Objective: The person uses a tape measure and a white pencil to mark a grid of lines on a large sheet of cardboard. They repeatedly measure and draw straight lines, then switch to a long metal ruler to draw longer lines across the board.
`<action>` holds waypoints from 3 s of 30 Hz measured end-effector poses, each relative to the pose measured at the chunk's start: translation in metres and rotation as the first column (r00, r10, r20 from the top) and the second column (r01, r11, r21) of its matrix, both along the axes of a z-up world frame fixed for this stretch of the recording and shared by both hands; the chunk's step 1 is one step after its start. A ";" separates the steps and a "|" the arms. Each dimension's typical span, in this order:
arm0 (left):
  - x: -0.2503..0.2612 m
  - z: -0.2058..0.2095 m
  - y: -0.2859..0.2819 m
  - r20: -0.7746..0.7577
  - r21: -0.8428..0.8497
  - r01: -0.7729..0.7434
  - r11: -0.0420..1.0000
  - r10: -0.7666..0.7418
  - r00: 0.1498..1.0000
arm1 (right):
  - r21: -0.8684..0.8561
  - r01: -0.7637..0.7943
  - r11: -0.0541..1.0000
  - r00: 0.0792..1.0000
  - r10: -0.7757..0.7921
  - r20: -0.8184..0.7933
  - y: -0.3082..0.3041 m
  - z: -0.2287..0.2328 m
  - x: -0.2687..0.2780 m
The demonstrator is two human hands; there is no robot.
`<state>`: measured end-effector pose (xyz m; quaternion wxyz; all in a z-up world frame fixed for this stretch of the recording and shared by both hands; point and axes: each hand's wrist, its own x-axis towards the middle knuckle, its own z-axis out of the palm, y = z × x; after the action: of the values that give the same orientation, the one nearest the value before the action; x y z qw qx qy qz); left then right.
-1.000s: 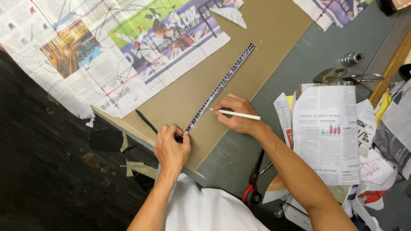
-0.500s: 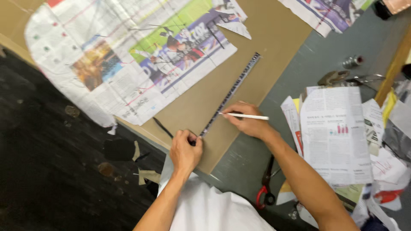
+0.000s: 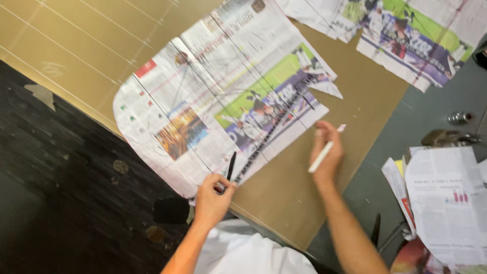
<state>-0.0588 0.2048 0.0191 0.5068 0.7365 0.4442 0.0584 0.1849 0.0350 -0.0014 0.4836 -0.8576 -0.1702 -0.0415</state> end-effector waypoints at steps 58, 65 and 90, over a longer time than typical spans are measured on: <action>0.094 -0.029 0.377 -0.189 0.502 0.612 0.612 -0.613 0.767 | -0.564 -0.438 0.700 0.899 0.336 -0.282 -0.043 0.026 0.096; 0.096 -0.026 0.377 -0.207 0.491 0.620 0.612 -0.610 0.765 | -0.588 -0.432 0.684 0.902 0.334 -0.274 -0.042 0.024 0.099; 0.116 -0.078 0.426 -0.028 0.435 -0.180 0.882 0.213 0.977 | -0.567 -0.410 0.714 0.906 0.244 -0.347 -0.038 0.028 0.109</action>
<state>0.0575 0.6305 -0.0586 0.3062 0.7829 0.5114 0.1781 0.2942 -0.0031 0.0269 0.1864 -0.9228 -0.2624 0.2115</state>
